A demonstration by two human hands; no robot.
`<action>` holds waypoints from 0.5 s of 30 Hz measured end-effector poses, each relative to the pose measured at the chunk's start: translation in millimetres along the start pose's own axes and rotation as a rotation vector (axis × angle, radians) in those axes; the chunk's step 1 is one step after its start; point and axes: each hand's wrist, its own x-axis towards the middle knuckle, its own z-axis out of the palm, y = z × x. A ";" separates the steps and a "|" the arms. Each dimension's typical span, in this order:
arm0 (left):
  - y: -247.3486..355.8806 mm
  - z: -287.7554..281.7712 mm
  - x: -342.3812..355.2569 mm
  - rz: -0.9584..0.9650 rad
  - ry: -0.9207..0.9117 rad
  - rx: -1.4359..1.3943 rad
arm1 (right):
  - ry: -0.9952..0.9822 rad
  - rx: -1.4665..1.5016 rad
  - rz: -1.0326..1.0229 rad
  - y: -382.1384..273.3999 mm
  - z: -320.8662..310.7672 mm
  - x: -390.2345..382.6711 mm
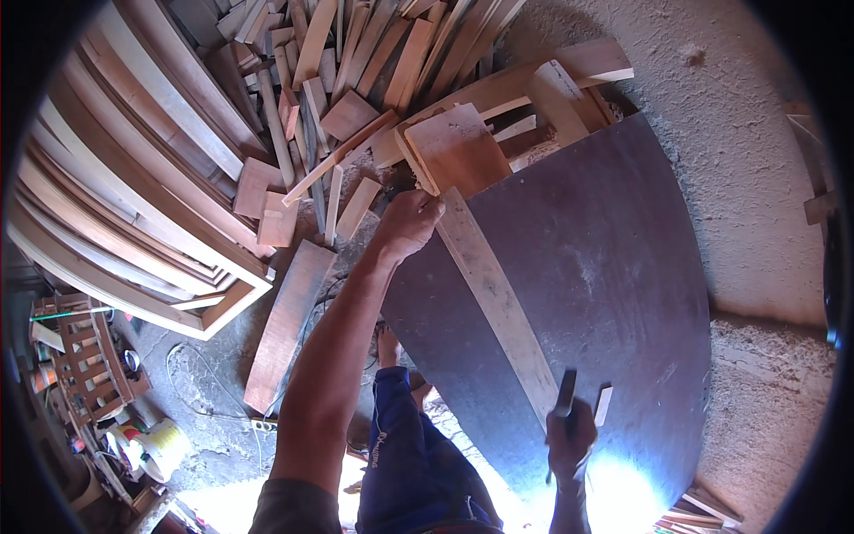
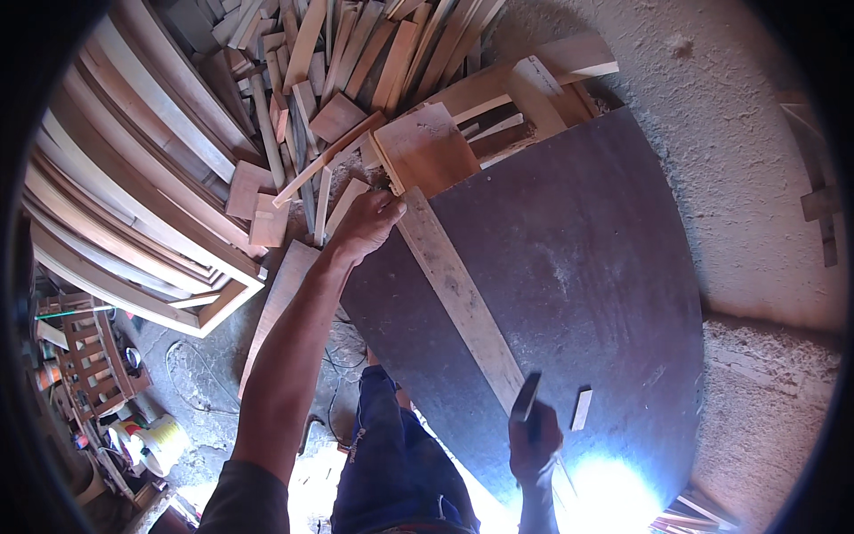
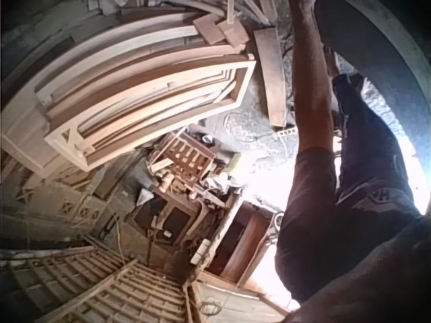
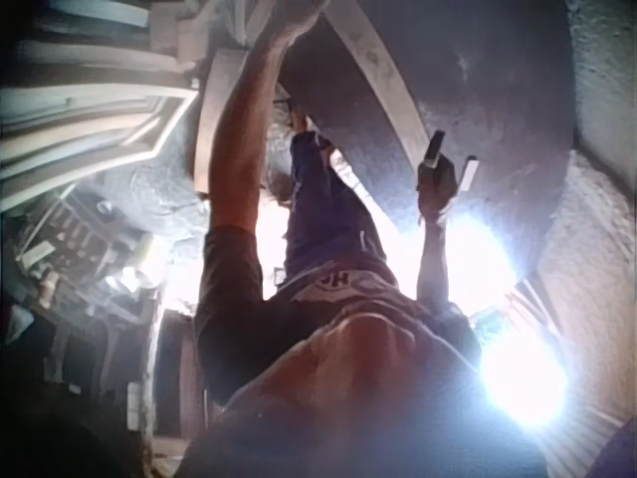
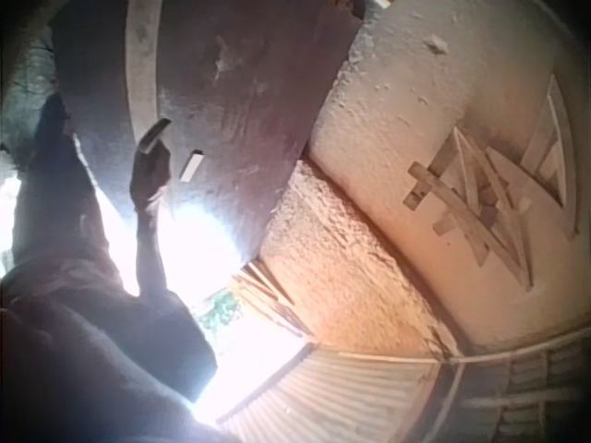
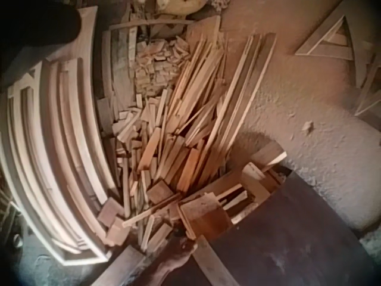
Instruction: The person uses a circular saw to cut a long wooden plank placed on a large dark board. They then use a hammer to tap and adjust the plank's position. The person repeats the cutting and adjusting process several times.
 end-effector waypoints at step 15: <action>-1.8 1.0 -0.9 0.048 0.035 -0.037 | -0.040 -0.019 -0.321 -84.2 117.7 150.2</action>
